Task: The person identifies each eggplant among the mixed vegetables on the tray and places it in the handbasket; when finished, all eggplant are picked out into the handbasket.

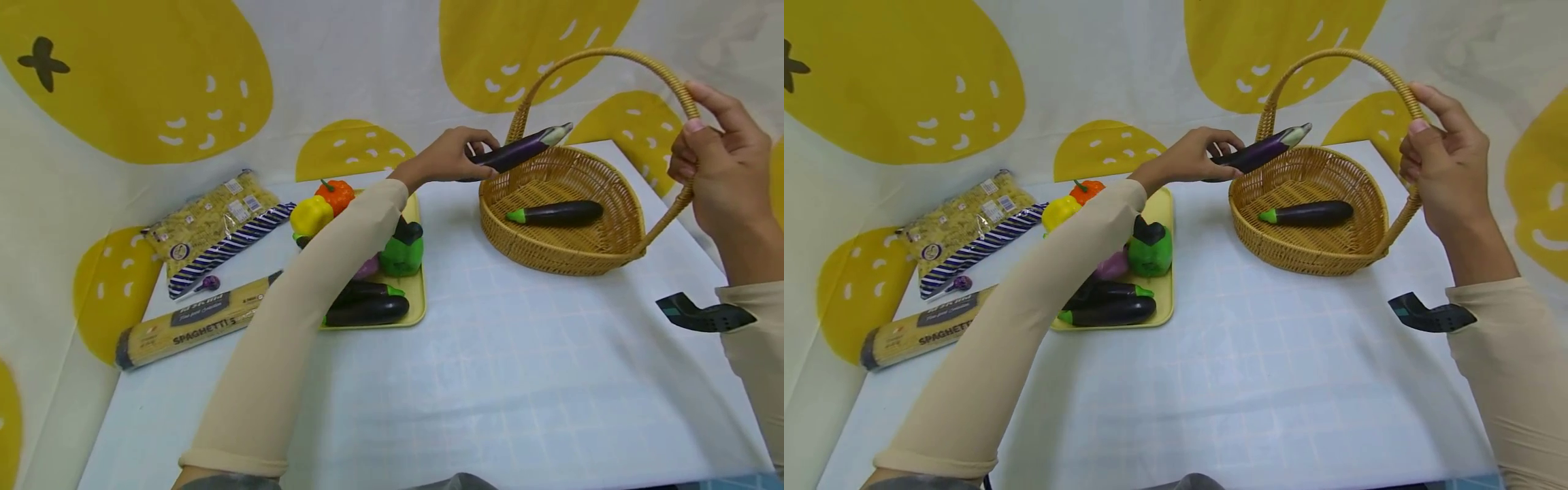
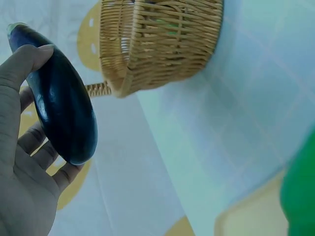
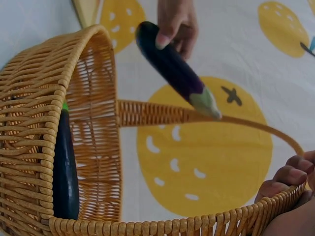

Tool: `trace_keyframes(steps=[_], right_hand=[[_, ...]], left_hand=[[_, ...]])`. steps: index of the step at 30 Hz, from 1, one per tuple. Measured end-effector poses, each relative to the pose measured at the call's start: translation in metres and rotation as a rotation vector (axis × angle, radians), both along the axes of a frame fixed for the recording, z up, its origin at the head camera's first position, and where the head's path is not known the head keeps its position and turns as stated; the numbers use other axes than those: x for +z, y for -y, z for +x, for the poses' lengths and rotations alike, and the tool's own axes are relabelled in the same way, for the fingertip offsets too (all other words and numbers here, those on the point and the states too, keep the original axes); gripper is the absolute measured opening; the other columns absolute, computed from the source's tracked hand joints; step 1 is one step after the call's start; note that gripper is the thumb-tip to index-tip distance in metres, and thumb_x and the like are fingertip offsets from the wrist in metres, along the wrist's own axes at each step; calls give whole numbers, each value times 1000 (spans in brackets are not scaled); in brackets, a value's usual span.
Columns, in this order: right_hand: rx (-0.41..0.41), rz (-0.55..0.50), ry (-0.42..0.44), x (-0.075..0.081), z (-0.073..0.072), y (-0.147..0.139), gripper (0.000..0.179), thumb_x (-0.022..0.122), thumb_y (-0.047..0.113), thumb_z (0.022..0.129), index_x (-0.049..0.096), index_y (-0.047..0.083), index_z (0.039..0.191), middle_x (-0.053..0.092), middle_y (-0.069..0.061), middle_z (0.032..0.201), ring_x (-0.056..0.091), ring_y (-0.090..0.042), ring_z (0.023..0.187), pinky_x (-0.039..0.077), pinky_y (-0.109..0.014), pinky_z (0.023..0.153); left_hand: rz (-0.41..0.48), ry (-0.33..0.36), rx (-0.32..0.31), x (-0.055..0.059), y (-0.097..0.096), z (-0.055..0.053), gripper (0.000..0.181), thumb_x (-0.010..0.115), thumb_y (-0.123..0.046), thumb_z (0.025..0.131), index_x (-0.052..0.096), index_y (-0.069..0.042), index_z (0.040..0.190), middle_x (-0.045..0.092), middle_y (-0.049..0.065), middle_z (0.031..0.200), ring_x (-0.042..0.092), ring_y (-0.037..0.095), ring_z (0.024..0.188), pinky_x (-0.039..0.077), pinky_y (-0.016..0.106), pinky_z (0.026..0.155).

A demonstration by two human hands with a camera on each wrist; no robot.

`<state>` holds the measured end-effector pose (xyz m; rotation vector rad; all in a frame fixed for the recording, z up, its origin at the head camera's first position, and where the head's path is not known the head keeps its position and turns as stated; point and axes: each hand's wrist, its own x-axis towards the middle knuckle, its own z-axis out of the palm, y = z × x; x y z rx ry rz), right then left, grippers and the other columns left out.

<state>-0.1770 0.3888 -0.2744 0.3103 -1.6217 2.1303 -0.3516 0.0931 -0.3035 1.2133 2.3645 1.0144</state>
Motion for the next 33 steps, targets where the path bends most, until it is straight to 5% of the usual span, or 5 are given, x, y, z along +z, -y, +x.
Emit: trace_keyframes(steps=[8, 17, 33], right_hand=[[35, -7, 0, 1, -2, 5, 35, 50, 1, 100, 56, 1, 135, 30, -6, 60, 22, -18, 57, 17, -26, 52], [29, 0, -5, 3, -1, 7, 35, 49, 0, 100, 57, 3, 134, 32, -5, 59, 23, -17, 55, 17, -26, 52], [11, 25, -8, 1, -3, 11, 36, 52, 2, 99, 57, 3, 135, 32, -5, 60, 24, -17, 56, 19, -25, 51]], left_hand=[[-108, -94, 35, -3, -36, -3, 47, 72, -37, 88, 62, -15, 128, 64, 4, 113, 58, 14, 99, 47, 24, 83], [-299, -92, 70, -11, -74, 9, 48, 62, -45, 92, 60, -18, 131, 59, -2, 124, 54, 11, 101, 45, 24, 86], [-501, -125, 67, -35, -102, 24, 44, 63, -43, 93, 57, -20, 130, 58, -6, 121, 51, 8, 101, 42, 22, 84]])
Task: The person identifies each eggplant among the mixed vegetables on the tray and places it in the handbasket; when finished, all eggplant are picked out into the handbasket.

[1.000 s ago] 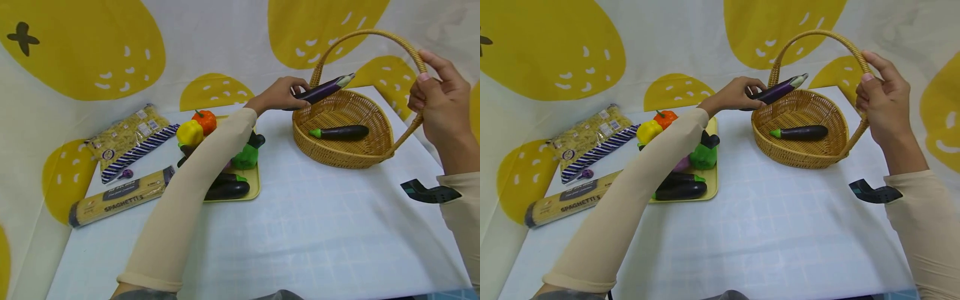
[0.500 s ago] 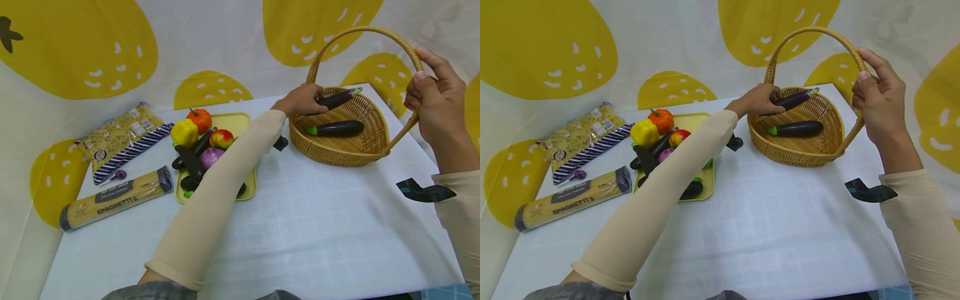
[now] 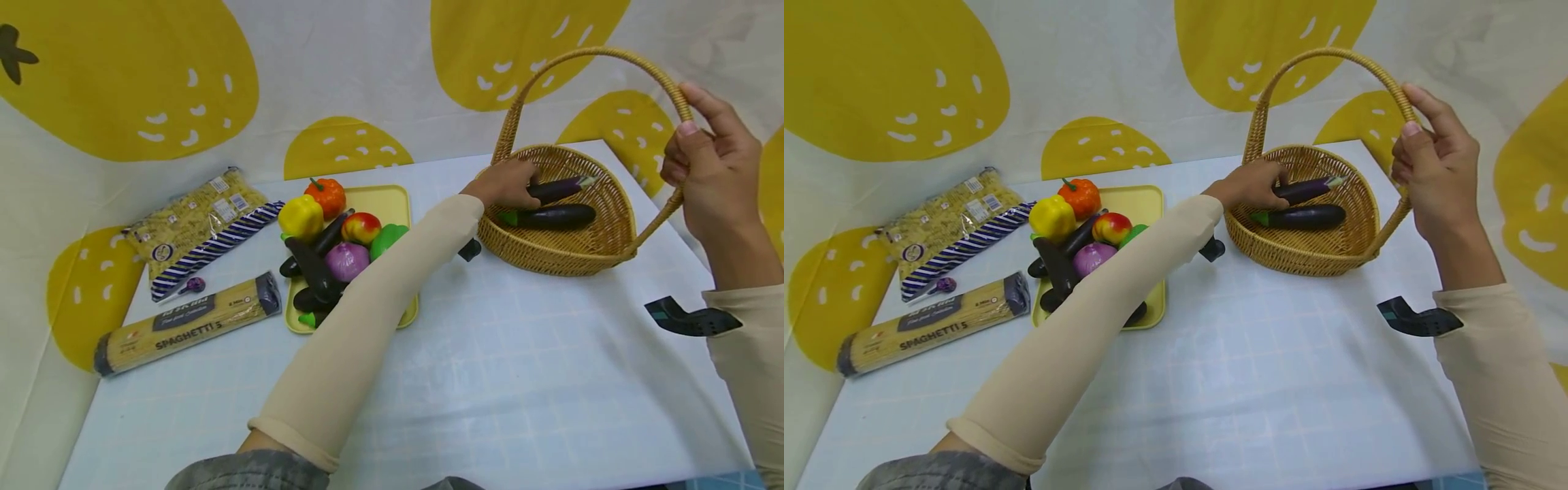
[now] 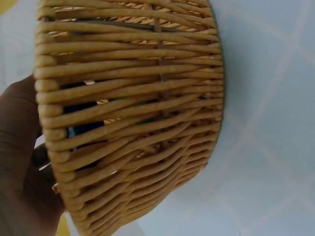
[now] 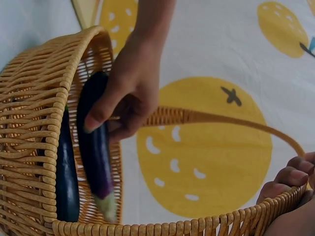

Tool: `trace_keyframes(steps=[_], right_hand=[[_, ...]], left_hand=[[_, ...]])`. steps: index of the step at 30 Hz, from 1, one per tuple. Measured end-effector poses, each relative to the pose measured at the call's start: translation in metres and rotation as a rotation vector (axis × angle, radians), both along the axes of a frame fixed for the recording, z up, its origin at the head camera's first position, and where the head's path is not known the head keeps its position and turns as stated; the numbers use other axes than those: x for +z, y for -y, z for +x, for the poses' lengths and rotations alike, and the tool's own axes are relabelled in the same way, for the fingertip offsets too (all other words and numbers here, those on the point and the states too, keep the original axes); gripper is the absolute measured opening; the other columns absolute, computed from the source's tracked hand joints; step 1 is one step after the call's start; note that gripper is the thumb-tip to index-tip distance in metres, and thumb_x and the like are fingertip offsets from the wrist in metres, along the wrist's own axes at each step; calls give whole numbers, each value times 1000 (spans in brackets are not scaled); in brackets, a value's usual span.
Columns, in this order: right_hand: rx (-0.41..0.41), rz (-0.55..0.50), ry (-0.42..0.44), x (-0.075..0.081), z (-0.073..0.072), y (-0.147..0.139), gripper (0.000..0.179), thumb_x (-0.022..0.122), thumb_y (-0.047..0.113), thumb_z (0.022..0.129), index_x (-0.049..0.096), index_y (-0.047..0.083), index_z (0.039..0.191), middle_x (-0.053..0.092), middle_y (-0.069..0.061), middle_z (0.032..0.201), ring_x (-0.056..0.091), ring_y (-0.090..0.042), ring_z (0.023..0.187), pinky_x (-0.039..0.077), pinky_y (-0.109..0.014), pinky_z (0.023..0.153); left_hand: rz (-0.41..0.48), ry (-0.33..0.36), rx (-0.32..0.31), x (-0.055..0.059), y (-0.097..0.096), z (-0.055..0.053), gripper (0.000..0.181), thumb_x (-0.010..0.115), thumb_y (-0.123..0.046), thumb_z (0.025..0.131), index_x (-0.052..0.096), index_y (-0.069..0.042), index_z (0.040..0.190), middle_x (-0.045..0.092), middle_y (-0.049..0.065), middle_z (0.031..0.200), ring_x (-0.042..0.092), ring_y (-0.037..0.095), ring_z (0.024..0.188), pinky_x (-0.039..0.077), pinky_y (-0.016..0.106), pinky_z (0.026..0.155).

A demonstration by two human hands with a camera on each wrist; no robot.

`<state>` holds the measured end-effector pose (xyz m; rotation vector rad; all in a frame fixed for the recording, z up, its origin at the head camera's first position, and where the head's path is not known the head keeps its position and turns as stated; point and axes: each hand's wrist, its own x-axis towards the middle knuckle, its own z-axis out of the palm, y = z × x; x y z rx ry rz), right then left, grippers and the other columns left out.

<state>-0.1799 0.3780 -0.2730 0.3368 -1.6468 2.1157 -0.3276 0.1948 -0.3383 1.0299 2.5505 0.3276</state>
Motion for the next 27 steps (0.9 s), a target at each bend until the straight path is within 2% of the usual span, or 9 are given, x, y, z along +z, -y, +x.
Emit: trace_keyframes(steps=[6, 9, 13, 16, 19, 27], right_hand=[[-39, 30, 17, -1, 1, -1, 38, 56, 7, 98, 57, 4, 136, 31, -6, 63, 24, -17, 56, 21, -24, 51], [-59, 42, 23, -1, 1, -1, 39, 59, 9, 97, 57, 4, 136, 33, -6, 66, 25, -16, 57, 23, -22, 50], [-77, 59, 21, -1, 1, -2, 41, 61, 12, 96, 56, 4, 136, 34, -6, 67, 26, -16, 58, 26, -20, 50], [-98, 75, 27, 0, 0, -3, 40, 61, 13, 97, 57, 5, 136, 35, -6, 68, 26, -16, 59, 26, -19, 51], [-127, 94, 53, 2, 0, -5, 39, 59, 13, 98, 57, 9, 137, 35, -6, 69, 26, -16, 61, 25, -20, 52], [-117, 79, 85, -1, -1, -6, 37, 53, 11, 101, 57, 12, 138, 34, -5, 68, 23, -16, 59, 18, -25, 54]], left_hand=[[-37, -3, 3, -5, 0, 0, 40, 61, -43, 94, 57, -23, 129, 57, -7, 128, 51, 8, 105, 42, 26, 88], [18, 7, -3, -3, 5, -1, 44, 61, -46, 94, 57, -23, 131, 57, -6, 130, 51, 9, 107, 43, 28, 89], [157, 30, -39, 3, 17, -1, 48, 61, -47, 94, 55, -21, 134, 57, -2, 130, 52, 9, 110, 43, 24, 90], [253, 45, -95, 10, 29, 2, 48, 61, -44, 95, 55, -19, 135, 56, -1, 134, 52, 9, 117, 41, 20, 95], [314, 40, -153, 17, 45, 5, 47, 61, -41, 95, 55, -16, 135, 56, -2, 136, 52, 9, 121, 41, 19, 99], [371, 9, -182, 23, 98, 14, 46, 64, -40, 94, 57, -16, 132, 57, -1, 133, 51, 15, 124, 39, 21, 102]])
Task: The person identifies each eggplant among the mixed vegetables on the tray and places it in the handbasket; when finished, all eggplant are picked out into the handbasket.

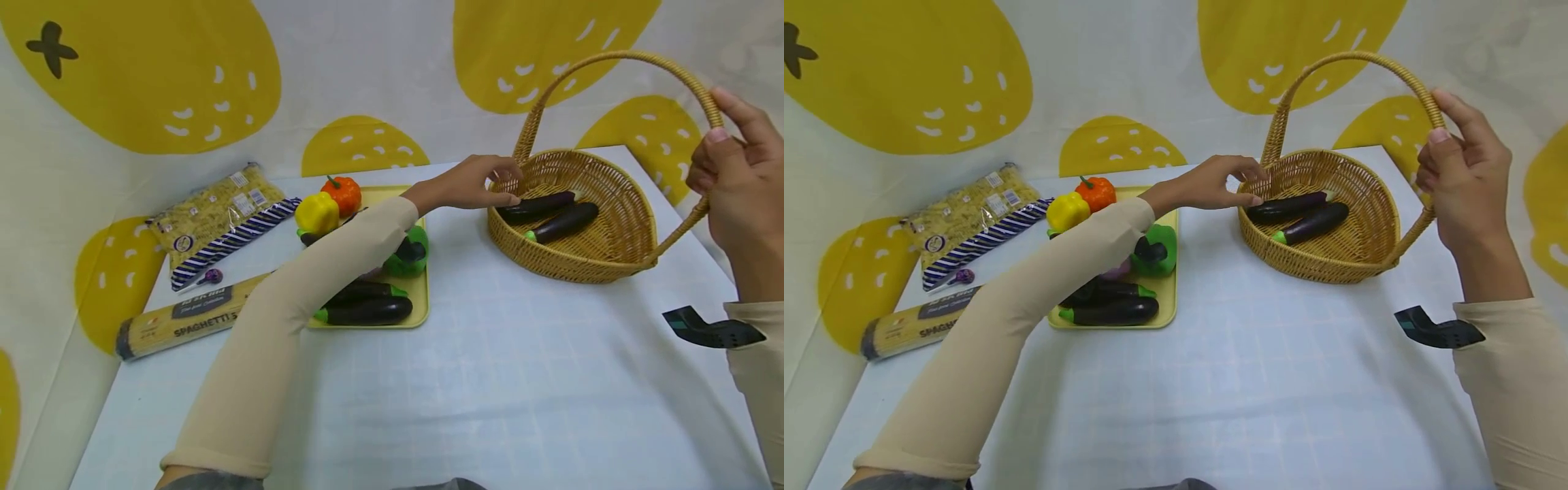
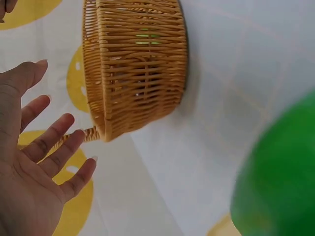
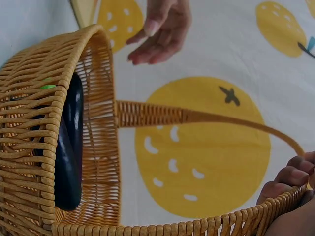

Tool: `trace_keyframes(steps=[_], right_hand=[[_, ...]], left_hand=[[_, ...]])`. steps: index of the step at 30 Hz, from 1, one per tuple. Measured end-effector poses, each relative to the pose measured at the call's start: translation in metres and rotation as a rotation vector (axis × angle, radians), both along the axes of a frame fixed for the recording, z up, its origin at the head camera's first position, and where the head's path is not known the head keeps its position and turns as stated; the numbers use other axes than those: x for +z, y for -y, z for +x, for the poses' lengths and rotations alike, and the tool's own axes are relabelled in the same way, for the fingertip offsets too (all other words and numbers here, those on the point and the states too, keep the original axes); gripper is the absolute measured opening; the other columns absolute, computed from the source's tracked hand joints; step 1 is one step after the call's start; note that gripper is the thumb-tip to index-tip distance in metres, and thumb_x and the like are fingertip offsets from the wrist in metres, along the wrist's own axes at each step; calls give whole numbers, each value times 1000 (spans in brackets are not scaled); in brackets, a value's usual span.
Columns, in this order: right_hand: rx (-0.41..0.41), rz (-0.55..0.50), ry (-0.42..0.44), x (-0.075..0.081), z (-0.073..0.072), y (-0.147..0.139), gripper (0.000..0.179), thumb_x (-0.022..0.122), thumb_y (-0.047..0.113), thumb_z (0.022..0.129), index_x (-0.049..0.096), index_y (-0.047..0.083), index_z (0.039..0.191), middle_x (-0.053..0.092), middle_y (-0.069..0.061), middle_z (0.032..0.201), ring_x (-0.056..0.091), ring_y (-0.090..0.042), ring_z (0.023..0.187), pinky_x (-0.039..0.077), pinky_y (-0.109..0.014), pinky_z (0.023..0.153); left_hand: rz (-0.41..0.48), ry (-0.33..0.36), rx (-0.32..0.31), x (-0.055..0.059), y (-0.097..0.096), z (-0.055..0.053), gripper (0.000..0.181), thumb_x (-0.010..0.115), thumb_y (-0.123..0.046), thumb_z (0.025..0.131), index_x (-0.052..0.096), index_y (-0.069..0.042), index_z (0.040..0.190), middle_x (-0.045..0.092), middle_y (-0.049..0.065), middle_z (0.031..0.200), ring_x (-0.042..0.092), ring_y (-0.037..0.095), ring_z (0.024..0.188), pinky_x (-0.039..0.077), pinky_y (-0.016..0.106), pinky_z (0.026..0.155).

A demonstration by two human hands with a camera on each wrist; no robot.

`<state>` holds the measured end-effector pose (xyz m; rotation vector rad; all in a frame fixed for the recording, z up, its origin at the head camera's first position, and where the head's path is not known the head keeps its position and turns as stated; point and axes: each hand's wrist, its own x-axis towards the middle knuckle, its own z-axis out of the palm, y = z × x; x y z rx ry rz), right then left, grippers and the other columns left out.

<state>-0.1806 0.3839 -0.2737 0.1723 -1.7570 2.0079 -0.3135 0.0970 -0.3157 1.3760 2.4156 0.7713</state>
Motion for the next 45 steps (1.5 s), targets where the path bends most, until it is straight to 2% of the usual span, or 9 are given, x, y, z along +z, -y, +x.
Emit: trace_keyframes(steps=[6, 13, 22, 28, 31, 36, 41, 45], right_hand=[[24, -16, -4, -1, 0, 1, 37, 53, 10, 101, 56, 11, 138, 34, -6, 68, 22, -16, 58, 18, -24, 52], [22, -54, -18, -1, -1, 1, 39, 58, 12, 98, 57, 9, 138, 37, -6, 66, 23, -16, 56, 20, -22, 50], [47, -110, -28, -4, 0, 1, 38, 56, 9, 99, 57, 6, 136, 29, -6, 61, 20, -17, 54, 17, -23, 47], [34, -106, -24, -3, 0, 1, 38, 57, 10, 98, 58, 7, 136, 29, -7, 61, 20, -17, 55, 17, -23, 47], [26, -103, -27, -3, -1, 1, 39, 59, 10, 98, 58, 7, 136, 29, -7, 62, 20, -17, 56, 16, -23, 48], [24, -124, -28, -3, 0, 0, 38, 58, 8, 98, 58, 6, 136, 29, -7, 62, 21, -17, 56, 15, -23, 48], [44, -128, -35, -4, 0, 2, 39, 59, 9, 97, 58, 5, 136, 29, -7, 62, 21, -17, 55, 15, -23, 47], [45, -121, -51, -3, -1, 2, 40, 60, 9, 97, 57, 4, 136, 30, -7, 62, 21, -17, 55, 16, -22, 47]], left_hand=[[58, -13, -1, 5, 44, 15, 45, 67, -36, 93, 59, -13, 130, 60, 3, 129, 54, 16, 120, 39, 22, 102], [89, -33, 65, 10, 100, 27, 43, 69, -33, 92, 60, -13, 128, 62, 0, 124, 55, 13, 116, 40, 25, 103], [61, -4, 192, 1, 176, 44, 44, 70, -31, 92, 60, -11, 129, 60, 2, 129, 54, 19, 120, 42, 41, 103], [50, 37, 227, -9, 220, 59, 47, 71, -29, 91, 59, -7, 130, 61, 10, 129, 54, 28, 122, 39, 50, 107], [35, 37, 238, -16, 234, 63, 47, 71, -32, 91, 60, -7, 130, 61, 10, 130, 54, 29, 123, 37, 51, 109], [23, 28, 226, -20, 251, 70, 37, 66, -24, 95, 62, -7, 127, 59, 11, 131, 51, 31, 125, 36, 53, 109], [-54, 104, 191, -24, 263, 80, 39, 56, -9, 92, 61, -9, 130, 55, 12, 136, 49, 32, 125, 36, 54, 108], [-80, 149, 194, -27, 269, 86, 45, 54, -5, 86, 61, -10, 130, 55, 13, 135, 50, 31, 120, 38, 53, 106]])
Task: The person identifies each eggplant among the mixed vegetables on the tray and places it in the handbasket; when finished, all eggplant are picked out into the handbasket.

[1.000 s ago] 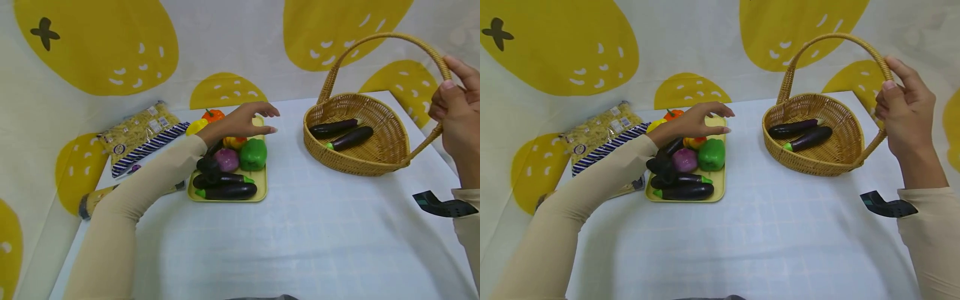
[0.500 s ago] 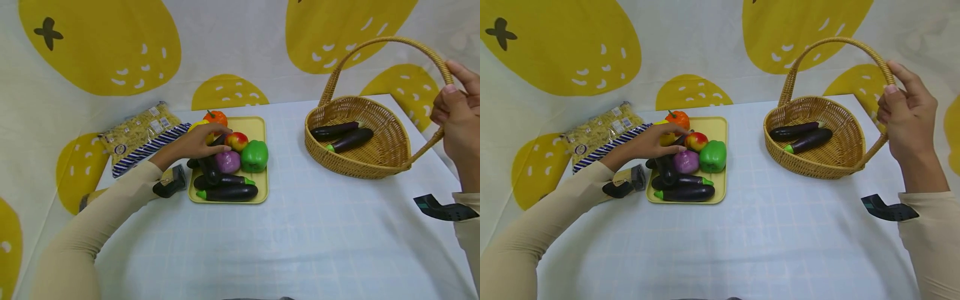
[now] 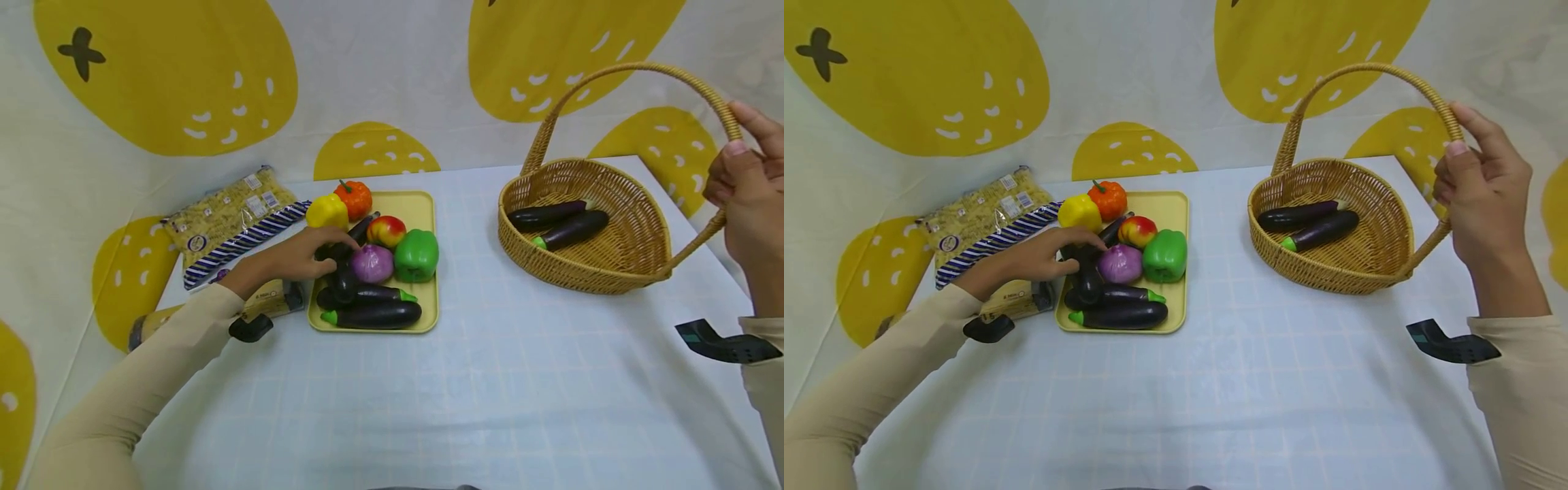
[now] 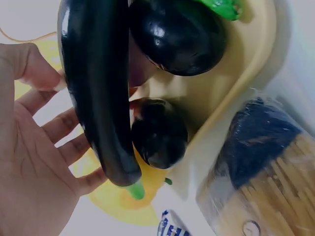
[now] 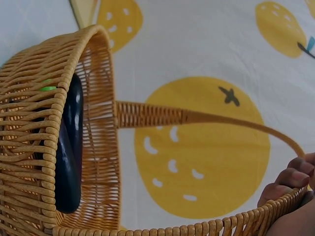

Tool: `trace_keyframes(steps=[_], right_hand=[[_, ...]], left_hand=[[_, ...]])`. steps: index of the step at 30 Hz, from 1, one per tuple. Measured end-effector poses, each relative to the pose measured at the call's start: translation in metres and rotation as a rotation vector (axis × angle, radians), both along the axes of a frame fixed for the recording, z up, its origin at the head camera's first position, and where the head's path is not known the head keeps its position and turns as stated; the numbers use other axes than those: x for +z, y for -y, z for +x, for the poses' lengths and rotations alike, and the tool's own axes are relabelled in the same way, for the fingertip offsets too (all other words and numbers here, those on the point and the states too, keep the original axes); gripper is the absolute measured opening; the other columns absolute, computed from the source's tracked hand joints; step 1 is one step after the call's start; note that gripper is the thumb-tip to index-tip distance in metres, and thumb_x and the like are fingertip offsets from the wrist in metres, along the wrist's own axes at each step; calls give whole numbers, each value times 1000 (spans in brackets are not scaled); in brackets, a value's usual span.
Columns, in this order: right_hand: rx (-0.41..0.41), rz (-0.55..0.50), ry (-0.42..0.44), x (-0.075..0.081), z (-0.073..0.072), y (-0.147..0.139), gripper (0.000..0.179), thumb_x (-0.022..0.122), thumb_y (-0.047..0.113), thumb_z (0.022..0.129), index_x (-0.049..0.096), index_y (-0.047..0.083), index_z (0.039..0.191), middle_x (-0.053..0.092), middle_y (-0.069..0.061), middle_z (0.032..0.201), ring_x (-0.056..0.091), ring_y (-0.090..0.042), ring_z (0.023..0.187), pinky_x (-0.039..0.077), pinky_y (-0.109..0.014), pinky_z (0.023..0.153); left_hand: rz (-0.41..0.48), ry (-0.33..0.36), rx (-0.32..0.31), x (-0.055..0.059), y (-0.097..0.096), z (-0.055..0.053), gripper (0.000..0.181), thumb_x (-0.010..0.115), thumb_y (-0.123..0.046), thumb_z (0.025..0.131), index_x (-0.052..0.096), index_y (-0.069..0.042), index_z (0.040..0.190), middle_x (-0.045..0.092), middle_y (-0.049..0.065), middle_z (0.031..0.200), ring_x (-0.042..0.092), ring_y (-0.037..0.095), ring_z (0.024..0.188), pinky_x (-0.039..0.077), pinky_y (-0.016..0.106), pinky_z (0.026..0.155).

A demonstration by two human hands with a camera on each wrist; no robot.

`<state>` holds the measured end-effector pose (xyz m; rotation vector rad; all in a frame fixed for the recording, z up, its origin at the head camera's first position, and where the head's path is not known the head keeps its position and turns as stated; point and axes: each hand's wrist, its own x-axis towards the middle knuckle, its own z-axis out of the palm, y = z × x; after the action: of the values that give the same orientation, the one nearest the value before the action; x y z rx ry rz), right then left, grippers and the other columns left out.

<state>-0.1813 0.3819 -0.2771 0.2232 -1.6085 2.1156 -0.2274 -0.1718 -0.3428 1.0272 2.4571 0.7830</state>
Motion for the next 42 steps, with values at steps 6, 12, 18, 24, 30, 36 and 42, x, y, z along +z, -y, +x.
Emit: trace_keyframes(steps=[6, 12, 18, 24, 30, 36, 42], right_hand=[[-10, -5, 1, 1, 0, 1, 39, 60, 9, 96, 58, 5, 135, 30, -7, 62, 21, -17, 56, 17, -22, 47], [-11, 5, -5, 0, 0, 1, 40, 61, 10, 96, 58, 5, 135, 29, -7, 62, 21, -17, 55, 17, -22, 47], [-35, 10, 31, 1, 1, 1, 40, 60, 11, 97, 58, 7, 136, 32, -7, 63, 22, -17, 55, 19, -22, 48], [-36, 9, 60, 2, 2, 1, 41, 60, 12, 97, 57, 10, 137, 38, -7, 67, 23, -17, 56, 22, -21, 48], [-28, 38, 47, 1, 3, 1, 39, 58, 12, 98, 57, 9, 137, 38, -6, 67, 24, -16, 56, 19, -23, 49], [-44, 102, 41, 0, 4, 2, 42, 60, 15, 97, 56, 9, 139, 38, -5, 70, 25, -16, 60, 23, -22, 51], [-70, 123, 45, 0, 6, 1, 41, 58, 15, 98, 56, 11, 139, 37, -5, 72, 25, -16, 62, 22, -23, 54]], left_hand=[[-69, 8, 16, -7, 10, 8, 51, 62, -7, 83, 58, -18, 133, 54, 7, 138, 48, 25, 122, 35, 55, 108], [-64, 9, 40, -11, 16, 12, 50, 73, -7, 84, 61, -19, 130, 56, 7, 136, 48, 28, 125, 36, 55, 108], [-19, -26, 64, -6, 15, 13, 48, 79, -5, 82, 65, -20, 126, 60, 8, 131, 52, 28, 123, 39, 53, 107], [92, -25, 95, -2, 13, 12, 45, 80, -12, 83, 65, -20, 126, 63, 4, 127, 55, 23, 114, 45, 49, 101], [203, -64, 172, 4, 3, 10, 47, 81, -23, 83, 64, -16, 127, 68, 4, 114, 60, 19, 104, 48, 45, 94], [250, -116, 246, 12, -11, 4, 44, 79, -28, 85, 66, -11, 124, 69, 6, 107, 60, 20, 87, 51, 44, 79], [240, -163, 263, 18, -28, -6, 48, 77, -37, 85, 67, -10, 124, 66, 6, 106, 57, 20, 84, 51, 39, 75]])
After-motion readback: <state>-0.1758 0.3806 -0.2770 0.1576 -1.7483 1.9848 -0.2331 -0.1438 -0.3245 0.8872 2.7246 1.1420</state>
